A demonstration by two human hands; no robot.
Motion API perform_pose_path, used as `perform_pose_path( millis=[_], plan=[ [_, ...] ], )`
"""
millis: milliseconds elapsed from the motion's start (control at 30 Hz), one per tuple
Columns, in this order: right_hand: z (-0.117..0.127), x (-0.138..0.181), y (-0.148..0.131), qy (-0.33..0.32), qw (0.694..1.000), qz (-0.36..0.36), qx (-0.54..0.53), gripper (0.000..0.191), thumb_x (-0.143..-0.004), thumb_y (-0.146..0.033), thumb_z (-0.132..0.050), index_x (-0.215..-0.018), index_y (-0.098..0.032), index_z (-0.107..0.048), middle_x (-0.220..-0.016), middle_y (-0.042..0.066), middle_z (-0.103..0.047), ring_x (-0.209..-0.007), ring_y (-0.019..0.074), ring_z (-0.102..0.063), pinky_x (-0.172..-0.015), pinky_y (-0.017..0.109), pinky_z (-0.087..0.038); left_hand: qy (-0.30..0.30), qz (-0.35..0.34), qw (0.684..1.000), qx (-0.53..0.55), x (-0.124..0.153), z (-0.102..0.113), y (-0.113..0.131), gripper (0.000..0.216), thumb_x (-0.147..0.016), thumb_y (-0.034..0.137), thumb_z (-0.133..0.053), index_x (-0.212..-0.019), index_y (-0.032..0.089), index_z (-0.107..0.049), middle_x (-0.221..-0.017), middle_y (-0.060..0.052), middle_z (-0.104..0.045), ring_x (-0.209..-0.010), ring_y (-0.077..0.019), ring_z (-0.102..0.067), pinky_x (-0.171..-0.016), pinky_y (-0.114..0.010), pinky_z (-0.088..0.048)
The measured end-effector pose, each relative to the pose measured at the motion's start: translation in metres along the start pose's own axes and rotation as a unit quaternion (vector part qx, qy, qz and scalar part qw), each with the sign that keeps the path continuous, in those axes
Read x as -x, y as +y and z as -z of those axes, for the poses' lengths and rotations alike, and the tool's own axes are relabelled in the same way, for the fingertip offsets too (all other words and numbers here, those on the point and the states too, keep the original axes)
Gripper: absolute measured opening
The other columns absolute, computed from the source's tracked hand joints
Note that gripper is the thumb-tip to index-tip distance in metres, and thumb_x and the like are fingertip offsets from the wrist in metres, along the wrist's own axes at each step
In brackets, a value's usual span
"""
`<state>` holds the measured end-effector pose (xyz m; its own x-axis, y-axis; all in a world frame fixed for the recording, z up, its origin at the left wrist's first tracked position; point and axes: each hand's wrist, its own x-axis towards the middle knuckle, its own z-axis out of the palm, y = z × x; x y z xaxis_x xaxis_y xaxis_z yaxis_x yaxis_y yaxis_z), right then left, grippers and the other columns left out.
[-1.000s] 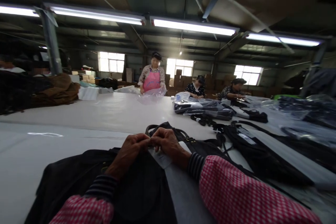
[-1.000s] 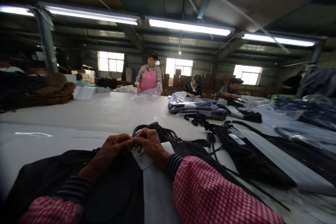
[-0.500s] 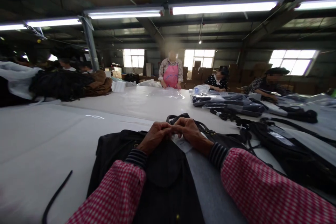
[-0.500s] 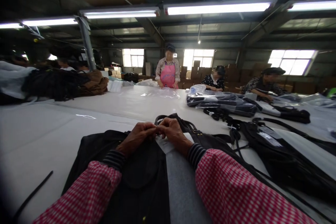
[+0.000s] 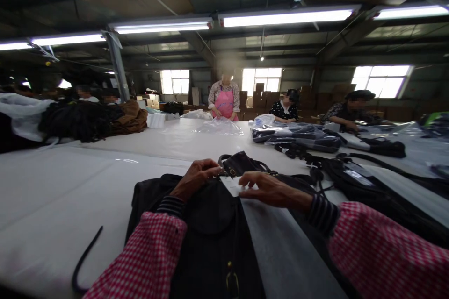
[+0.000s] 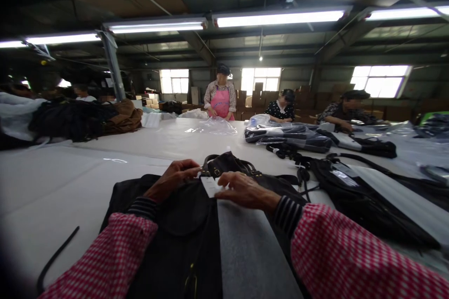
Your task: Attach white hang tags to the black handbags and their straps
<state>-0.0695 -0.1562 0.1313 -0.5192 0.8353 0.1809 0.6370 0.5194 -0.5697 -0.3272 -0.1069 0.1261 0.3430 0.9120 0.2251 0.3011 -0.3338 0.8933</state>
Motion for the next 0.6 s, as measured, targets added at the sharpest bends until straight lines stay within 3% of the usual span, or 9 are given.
perform_pose_path(
  millis=[133, 200, 267, 367, 467, 533, 600],
  plan=[
    [0.004, 0.048, -0.040, -0.028, 0.991, 0.110, 0.070, 0.040, -0.093, -0.058, -0.063, -0.116, -0.026, -0.069, -0.112, 0.005, -0.069, -0.111, 0.0255, -0.057, -0.096, 0.040, -0.041, -0.034, 0.008, 0.983, -0.180, 0.013, 0.014, 0.011, 0.051, -0.084, 0.063, -0.060, -0.066, 0.017, -0.070, -0.063, -0.001, -0.058, -0.063, -0.0160, -0.049, -0.059, -0.025, -0.034],
    [0.016, 0.075, -0.053, -0.038, 0.989, 0.128, 0.066, 0.039, -0.093, -0.057, -0.064, -0.118, -0.029, -0.068, -0.112, 0.003, -0.070, -0.111, 0.0241, -0.058, -0.097, 0.039, -0.041, -0.057, 0.011, 0.971, -0.232, 0.017, 0.022, 0.019, 0.048, -0.079, 0.064, -0.064, -0.063, 0.018, -0.070, -0.064, -0.002, -0.061, -0.063, -0.0187, -0.053, -0.059, -0.026, -0.036],
    [0.035, 0.108, -0.049, -0.020, 0.992, 0.108, 0.055, 0.034, -0.094, -0.052, -0.064, -0.121, -0.031, -0.068, -0.115, 0.002, -0.070, -0.111, 0.0222, -0.059, -0.097, 0.037, -0.042, -0.068, 0.018, 0.960, -0.272, 0.017, 0.026, 0.031, 0.042, -0.076, 0.061, -0.068, -0.065, 0.021, -0.073, -0.068, -0.004, -0.065, -0.066, -0.0221, -0.057, -0.060, -0.027, -0.039],
    [0.057, 0.169, -0.011, 0.064, 0.995, 0.007, 0.071, 0.029, -0.096, -0.042, -0.063, -0.124, -0.032, -0.066, -0.124, 0.004, -0.067, -0.116, 0.0227, -0.059, -0.100, 0.035, -0.044, -0.053, -0.030, 0.938, -0.340, 0.008, 0.012, 0.062, 0.033, -0.075, 0.058, -0.071, -0.072, 0.025, -0.076, -0.079, -0.006, -0.071, -0.076, -0.0261, -0.062, -0.066, -0.028, -0.041],
    [0.063, 0.228, 0.043, 0.153, 0.972, -0.163, 0.069, 0.036, -0.093, -0.049, -0.064, -0.124, -0.031, -0.065, -0.131, 0.007, -0.063, -0.121, 0.0284, -0.057, -0.103, 0.040, -0.044, -0.109, -0.121, 0.916, -0.367, -0.010, -0.037, 0.103, 0.029, -0.083, 0.056, -0.067, -0.080, 0.029, -0.077, -0.086, -0.003, -0.072, -0.080, -0.0242, -0.063, -0.070, -0.027, -0.040],
    [0.057, 0.255, 0.066, 0.170, 0.951, -0.257, 0.000, 0.045, -0.091, -0.058, -0.061, -0.126, -0.030, -0.063, -0.125, 0.009, -0.065, -0.113, 0.0293, -0.062, -0.099, 0.042, -0.047, -0.176, -0.194, 0.903, -0.340, -0.024, -0.089, 0.127, 0.027, -0.090, 0.051, -0.062, -0.086, 0.030, -0.077, -0.089, -0.002, -0.072, -0.082, -0.0226, -0.064, -0.075, -0.027, -0.041],
    [0.051, 0.268, 0.071, 0.155, 0.938, -0.285, -0.119, 0.053, -0.092, -0.064, -0.054, -0.132, -0.029, -0.059, -0.116, 0.009, -0.068, -0.100, 0.0272, -0.066, -0.087, 0.039, -0.052, -0.259, -0.261, 0.882, -0.294, -0.038, -0.151, 0.142, 0.023, -0.094, 0.044, -0.058, -0.096, 0.030, -0.076, -0.098, -0.003, -0.073, -0.089, -0.0225, -0.064, -0.084, -0.028, -0.042]
  ],
)
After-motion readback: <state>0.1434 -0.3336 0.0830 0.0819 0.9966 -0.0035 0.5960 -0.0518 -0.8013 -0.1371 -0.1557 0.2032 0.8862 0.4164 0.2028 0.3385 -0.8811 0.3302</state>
